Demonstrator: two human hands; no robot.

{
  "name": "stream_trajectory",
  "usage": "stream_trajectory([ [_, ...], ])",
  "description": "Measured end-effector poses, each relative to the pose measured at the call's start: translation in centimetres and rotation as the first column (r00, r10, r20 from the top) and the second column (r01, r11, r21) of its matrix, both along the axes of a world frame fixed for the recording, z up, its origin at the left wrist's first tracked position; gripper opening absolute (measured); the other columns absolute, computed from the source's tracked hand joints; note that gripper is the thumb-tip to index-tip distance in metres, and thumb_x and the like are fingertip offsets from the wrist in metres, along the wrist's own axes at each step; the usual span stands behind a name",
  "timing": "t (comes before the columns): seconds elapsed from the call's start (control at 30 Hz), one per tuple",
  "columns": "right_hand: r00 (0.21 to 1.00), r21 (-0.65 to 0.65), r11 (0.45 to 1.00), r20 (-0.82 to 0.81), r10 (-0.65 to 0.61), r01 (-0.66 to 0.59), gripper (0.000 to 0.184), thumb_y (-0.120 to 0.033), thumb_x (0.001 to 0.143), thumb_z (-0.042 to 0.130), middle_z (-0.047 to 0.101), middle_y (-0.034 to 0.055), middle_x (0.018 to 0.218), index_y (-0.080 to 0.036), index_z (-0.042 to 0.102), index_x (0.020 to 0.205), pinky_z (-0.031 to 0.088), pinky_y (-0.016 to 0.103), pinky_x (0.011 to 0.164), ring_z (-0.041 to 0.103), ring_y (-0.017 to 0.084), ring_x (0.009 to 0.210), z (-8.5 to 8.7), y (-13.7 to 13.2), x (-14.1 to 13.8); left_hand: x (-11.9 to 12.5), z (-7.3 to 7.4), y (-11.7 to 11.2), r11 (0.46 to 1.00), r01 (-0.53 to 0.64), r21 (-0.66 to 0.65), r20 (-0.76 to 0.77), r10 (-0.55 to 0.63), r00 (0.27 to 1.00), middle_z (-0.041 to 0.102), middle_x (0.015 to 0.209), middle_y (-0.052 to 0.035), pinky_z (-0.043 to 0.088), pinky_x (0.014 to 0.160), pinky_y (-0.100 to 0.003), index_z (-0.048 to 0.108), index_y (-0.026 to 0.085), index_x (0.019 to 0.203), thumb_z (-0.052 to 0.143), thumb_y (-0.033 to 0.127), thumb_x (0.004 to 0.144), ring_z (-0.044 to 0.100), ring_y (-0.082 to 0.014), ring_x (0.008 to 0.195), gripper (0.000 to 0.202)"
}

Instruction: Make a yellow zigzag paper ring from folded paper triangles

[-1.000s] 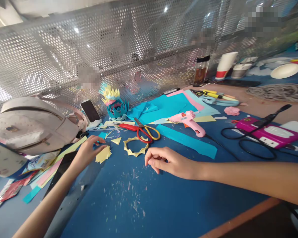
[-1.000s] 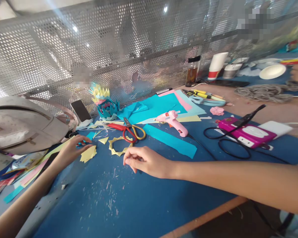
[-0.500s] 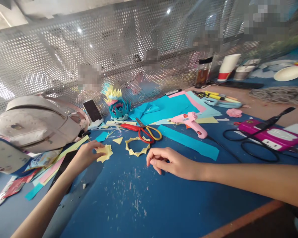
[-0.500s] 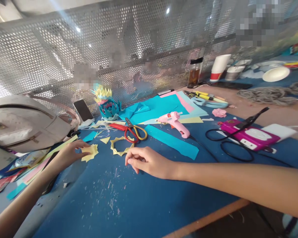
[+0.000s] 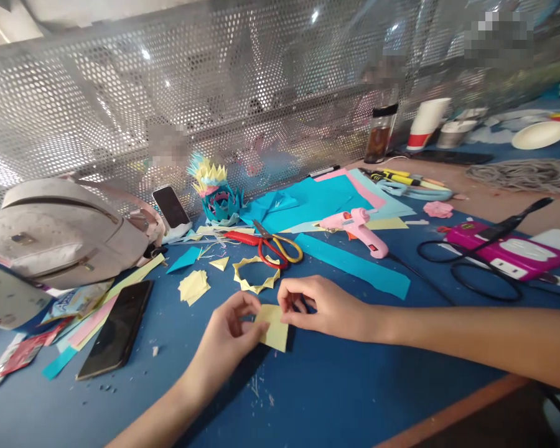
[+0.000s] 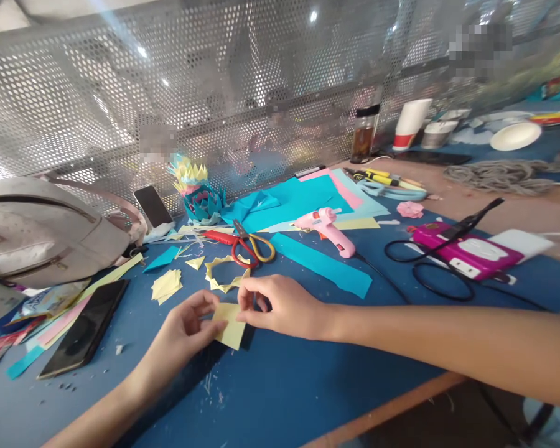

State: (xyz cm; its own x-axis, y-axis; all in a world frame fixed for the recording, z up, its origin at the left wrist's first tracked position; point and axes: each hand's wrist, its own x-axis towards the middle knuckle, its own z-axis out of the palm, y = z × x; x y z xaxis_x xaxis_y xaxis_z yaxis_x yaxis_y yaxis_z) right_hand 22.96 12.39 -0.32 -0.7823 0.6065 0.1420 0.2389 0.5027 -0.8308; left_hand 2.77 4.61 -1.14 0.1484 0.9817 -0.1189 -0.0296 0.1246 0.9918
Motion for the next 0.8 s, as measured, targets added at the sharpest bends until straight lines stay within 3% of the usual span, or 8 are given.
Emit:
stream_trajectory([
  [0.17, 0.999, 0.039, 0.999, -0.05, 0.003, -0.001, 0.012, -0.026, 0.087, 0.064, 0.059, -0.0012, 0.082, -0.017, 0.056, 0.089, 0.037, 0.02, 0.055, 0.046, 0.008, 0.06, 0.2, 0.2, 0.0, 1.0, -0.1, -0.7, 0.997, 0.073, 0.0, 0.089, -0.073, 0.993, 0.064, 0.092, -0.0014, 0.052, 0.067, -0.022, 0.048, 0.021, 0.102, 0.076, 0.037, 0.077, 0.065, -0.0102, 0.069, 0.04],
  [0.23, 0.999, 0.093, 0.996, -0.044, 0.018, -0.014, 0.009, -0.026, 0.091, 0.06, 0.06, 0.0, 0.082, -0.017, 0.06, 0.09, 0.037, 0.021, 0.057, 0.047, 0.01, 0.063, 0.3, 0.3, 0.0, 0.5, 0.3, -0.8, 0.995, 0.085, 0.059, -0.02, -0.084, 0.996, 0.068, 0.092, -0.0034, 0.055, 0.071, -0.027, 0.048, 0.022, 0.11, 0.071, 0.035, 0.082, 0.068, -0.0145, 0.076, 0.039],
  [0.3, 0.999, 0.162, 0.986, -0.028, 0.045, -0.04, 0.011, -0.025, 0.093, 0.057, 0.06, 0.0014, 0.083, -0.017, 0.064, 0.09, 0.038, 0.021, 0.059, 0.05, 0.011, 0.068, 0.3, 0.4, 0.0, -0.3, 0.8, -0.9, 0.975, 0.088, 0.203, -0.266, -0.032, 0.964, 0.07, 0.094, -0.0036, 0.057, 0.076, -0.029, 0.05, 0.023, 0.116, 0.064, 0.028, 0.087, 0.069, -0.0157, 0.082, 0.032],
  [0.37, 0.997, 0.224, 0.972, -0.002, 0.078, -0.075, 0.013, -0.022, 0.094, 0.055, 0.061, 0.0027, 0.087, -0.017, 0.067, 0.091, 0.039, 0.022, 0.064, 0.054, 0.013, 0.075, 0.2, 0.5, 0.1, -1.2, 1.1, -1.0, 0.874, 0.168, 0.456, -0.542, 0.123, 0.831, 0.071, 0.099, -0.0033, 0.055, 0.08, -0.029, 0.054, 0.024, 0.116, 0.059, 0.018, 0.091, 0.068, -0.0151, 0.087, 0.026],
  [0.43, 0.995, 0.273, 0.956, 0.033, 0.098, -0.103, 0.015, -0.019, 0.095, 0.053, 0.061, 0.0035, 0.092, -0.018, 0.068, 0.093, 0.042, 0.023, 0.07, 0.057, 0.014, 0.081, 0.0, 0.6, 0.2, -1.8, 1.3, -1.2, 0.72, 0.342, 0.604, -0.686, 0.25, 0.684, 0.069, 0.103, -0.0047, 0.054, 0.081, -0.029, 0.06, 0.023, 0.11, 0.055, 0.013, 0.093, 0.066, -0.0162, 0.092, 0.02],
  [0.57, 0.993, 0.338, 0.935, 0.074, 0.089, -0.109, 0.016, -0.017, 0.095, 0.051, 0.062, 0.0044, 0.099, -0.019, 0.067, 0.098, 0.044, 0.023, 0.076, 0.06, 0.015, 0.087, -0.3, 0.5, 0.2, -1.9, 1.1, -1.7, 0.485, 0.617, 0.62, -0.783, 0.328, 0.529, 0.072, 0.101, -0.009, 0.056, 0.081, -0.034, 0.065, 0.014, 0.106, 0.054, 0.015, 0.094, 0.067, -0.0201, 0.09, 0.016],
  [0.63, 0.994, 0.352, 0.931, 0.079, 0.073, -0.097, 0.015, -0.018, 0.095, 0.052, 0.063, 0.0044, 0.098, -0.019, 0.065, 0.104, 0.044, 0.023, 0.075, 0.06, 0.015, 0.087, -0.3, 0.4, 0.1, -1.6, 0.9, -1.9, 0.437, 0.684, 0.584, -0.811, 0.34, 0.475, 0.073, 0.105, -0.012, 0.057, 0.086, -0.037, 0.065, 0.009, 0.111, 0.054, 0.02, 0.095, 0.068, -0.0237, 0.096, 0.023],
  [0.8, 0.995, 0.313, 0.945, 0.047, 0.083, -0.093, 0.018, -0.026, 0.091, 0.061, 0.065, 0.0037, 0.091, -0.019, 0.062, 0.107, 0.045, 0.025, 0.076, 0.059, 0.015, 0.084, -0.2, 0.4, 0.1, -1.7, 0.3, -1.7, 0.42, 0.714, 0.56, -0.823, 0.381, 0.422, 0.073, 0.109, -0.0137, 0.059, 0.085, -0.038, 0.066, 0.007, 0.115, 0.048, 0.028, 0.097, 0.069, -0.0257, 0.099, 0.033],
])
